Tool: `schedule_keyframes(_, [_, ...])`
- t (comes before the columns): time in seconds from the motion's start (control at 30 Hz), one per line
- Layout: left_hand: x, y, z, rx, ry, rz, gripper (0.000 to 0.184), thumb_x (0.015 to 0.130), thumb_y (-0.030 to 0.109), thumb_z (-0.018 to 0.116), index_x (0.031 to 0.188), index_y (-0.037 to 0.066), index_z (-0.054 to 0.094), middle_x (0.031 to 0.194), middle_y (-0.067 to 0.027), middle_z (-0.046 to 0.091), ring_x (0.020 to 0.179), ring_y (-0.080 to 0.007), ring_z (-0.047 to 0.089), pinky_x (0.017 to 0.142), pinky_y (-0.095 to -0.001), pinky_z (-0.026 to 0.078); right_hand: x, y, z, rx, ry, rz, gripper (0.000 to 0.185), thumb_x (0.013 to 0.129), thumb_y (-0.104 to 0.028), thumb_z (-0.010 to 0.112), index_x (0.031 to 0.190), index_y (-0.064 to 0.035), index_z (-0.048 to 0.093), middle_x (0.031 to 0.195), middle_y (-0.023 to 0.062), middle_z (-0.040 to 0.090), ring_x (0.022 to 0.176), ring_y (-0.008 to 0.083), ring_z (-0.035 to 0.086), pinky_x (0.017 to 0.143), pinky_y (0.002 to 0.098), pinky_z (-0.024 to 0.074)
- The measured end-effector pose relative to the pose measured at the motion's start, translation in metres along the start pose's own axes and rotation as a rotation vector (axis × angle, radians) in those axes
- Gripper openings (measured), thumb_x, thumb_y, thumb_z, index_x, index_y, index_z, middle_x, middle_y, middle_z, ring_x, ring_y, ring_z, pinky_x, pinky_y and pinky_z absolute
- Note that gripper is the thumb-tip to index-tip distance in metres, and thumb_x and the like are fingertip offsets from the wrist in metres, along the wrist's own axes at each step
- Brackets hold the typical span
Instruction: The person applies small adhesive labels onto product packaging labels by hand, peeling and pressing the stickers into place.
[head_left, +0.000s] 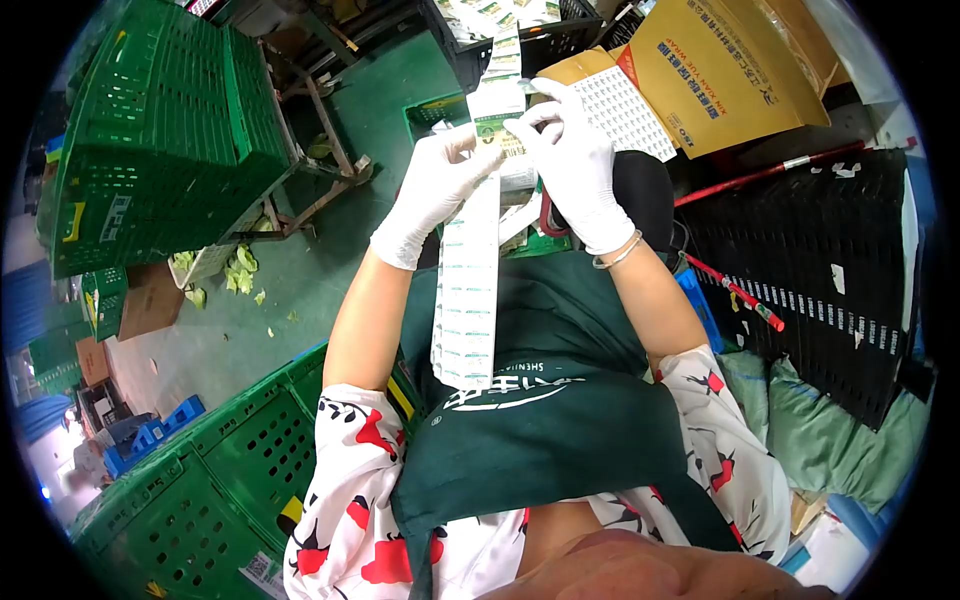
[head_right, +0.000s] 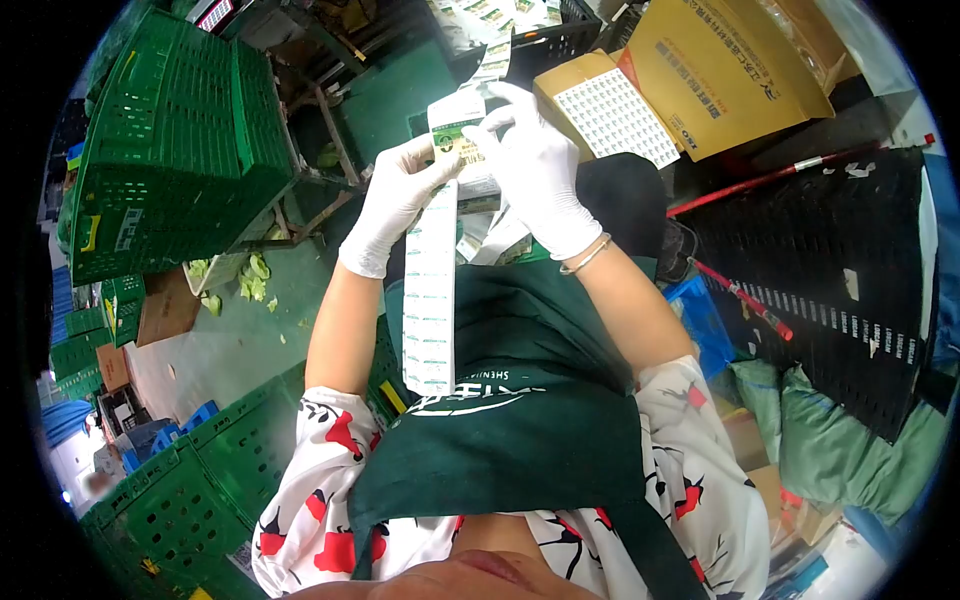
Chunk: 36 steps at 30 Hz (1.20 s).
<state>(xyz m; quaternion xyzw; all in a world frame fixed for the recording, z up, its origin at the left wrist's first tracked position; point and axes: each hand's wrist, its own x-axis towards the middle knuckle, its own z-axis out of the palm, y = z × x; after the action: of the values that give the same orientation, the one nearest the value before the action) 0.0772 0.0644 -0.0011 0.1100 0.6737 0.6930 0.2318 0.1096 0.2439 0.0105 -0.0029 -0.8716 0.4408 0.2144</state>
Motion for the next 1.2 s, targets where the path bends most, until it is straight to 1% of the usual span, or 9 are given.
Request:
schedule_keyframes(0.07, [-0.003, 0.004, 0.0, -0.059, 0.007, -0.017, 0.026, 0.093, 0.013, 0.065, 0.114, -0.001, 0.068, 0.098, -0.0008, 0.07, 0.079, -0.0036, 0.058, 0.07, -0.0209, 0.049, 0.0, 0.002, 0.005, -0.201, 0.161, -0.049, 0.063, 0.079, -0.008, 0.08, 0.135, -0.0035, 0.05, 0.085, -0.0015, 0.062, 0.064, 0.0008, 0.052, 0.061, 0.0187, 0.0482])
schedule_keyframes(0.17, [-0.006, 0.007, -0.002, -0.072, 0.0, -0.027, 0.027, 0.093, 0.013, 0.065, 0.115, -0.002, 0.067, 0.099, -0.0019, 0.069, 0.081, -0.0041, 0.059, 0.072, -0.0215, 0.049, 0.001, 0.012, 0.002, 0.241, -0.112, 0.154, 0.074, 0.079, -0.023, 0.082, 0.14, -0.0048, 0.043, 0.083, 0.0039, 0.067, 0.069, 0.0089, 0.064, 0.067, 0.026, 0.0546])
schedule_keyframes(0.3, [0.003, 0.0, -0.011, -0.297, 0.071, -0.104, 0.029, 0.093, 0.013, 0.065, 0.117, -0.003, 0.066, 0.105, -0.0039, 0.069, 0.089, -0.006, 0.06, 0.08, -0.0237, 0.049, -0.018, -0.021, -0.019, 0.386, -0.337, 0.111, 0.065, 0.084, -0.014, 0.076, 0.142, -0.0048, 0.048, 0.08, 0.0039, 0.067, 0.07, 0.006, 0.062, 0.067, 0.0231, 0.0538])
schedule_keyframes(0.5, [0.003, 0.007, -0.005, -0.154, 0.004, -0.029, 0.031, 0.09, 0.011, 0.067, 0.118, -0.002, 0.065, 0.109, -0.0035, 0.069, 0.094, -0.0067, 0.06, 0.086, -0.0239, 0.048, -0.005, -0.007, -0.035, 0.482, -0.233, 0.432, 0.022, 0.099, -0.018, 0.059, 0.112, -0.0011, 0.064, 0.073, 0.0015, 0.065, 0.062, 0.0019, 0.057, 0.057, 0.0184, 0.0457])
schedule_keyframes(0.67, [-0.001, 0.004, 0.002, -0.043, -0.058, 0.002, 0.033, 0.09, 0.01, 0.066, 0.121, -0.002, 0.064, 0.106, -0.0022, 0.07, 0.092, -0.0048, 0.059, 0.083, -0.0231, 0.048, 0.003, -0.004, -0.025, 0.514, -0.251, 0.406, 0.021, 0.093, -0.02, 0.067, 0.102, -0.0014, 0.066, 0.068, 0.0026, 0.065, 0.06, 0.0039, 0.058, 0.057, 0.0202, 0.0462])
schedule_keyframes(0.83, [-0.002, 0.0, -0.007, -0.016, -0.087, -0.054, 0.033, 0.09, 0.007, 0.065, 0.121, -0.003, 0.064, 0.107, -0.0024, 0.07, 0.092, -0.0047, 0.059, 0.083, -0.0229, 0.049, 0.009, 0.017, -0.012, 0.117, -0.158, 0.266, 0.035, 0.081, -0.029, 0.081, 0.091, 0.0003, 0.065, 0.068, 0.0074, 0.065, 0.06, 0.0074, 0.062, 0.057, 0.0237, 0.0497])
schedule_keyframes(0.93, [-0.001, -0.001, -0.009, -0.087, 0.047, 0.018, 0.031, 0.091, 0.006, 0.064, 0.121, -0.004, 0.064, 0.107, -0.0018, 0.069, 0.092, -0.0044, 0.058, 0.083, -0.0228, 0.048, 0.01, 0.036, -0.017, 0.278, -0.23, 0.533, 0.032, 0.085, -0.027, 0.077, 0.094, 0.0002, 0.064, 0.075, 0.0071, 0.066, 0.064, 0.0084, 0.062, 0.06, 0.0238, 0.0504])
schedule_keyframes(1.07, [0.024, -0.023, -0.023, -0.05, 0.458, 0.222, 0.024, 0.094, 0.008, 0.062, 0.114, -0.003, 0.066, 0.096, -0.0018, 0.07, 0.08, -0.0041, 0.058, 0.071, -0.0203, 0.047, -0.025, 0.017, -0.027, 0.653, -0.45, 0.521, 0.026, 0.092, -0.017, 0.068, 0.113, -0.0023, 0.062, 0.09, 0.0019, 0.064, 0.079, 0.007, 0.06, 0.067, 0.0205, 0.0506])
schedule_keyframes(1.2, [0.037, -0.036, -0.033, -0.045, 0.733, 0.375, 0.022, 0.096, 0.008, 0.059, 0.112, -0.006, 0.065, 0.096, -0.0054, 0.07, 0.082, -0.0069, 0.059, 0.073, -0.0233, 0.048, -0.066, -0.01, -0.034, 0.401, -0.46, 0.33, 0.032, 0.087, -0.009, 0.072, 0.117, -0.0024, 0.061, 0.097, 0.0043, 0.066, 0.084, 0.0057, 0.06, 0.073, 0.0225, 0.0521])
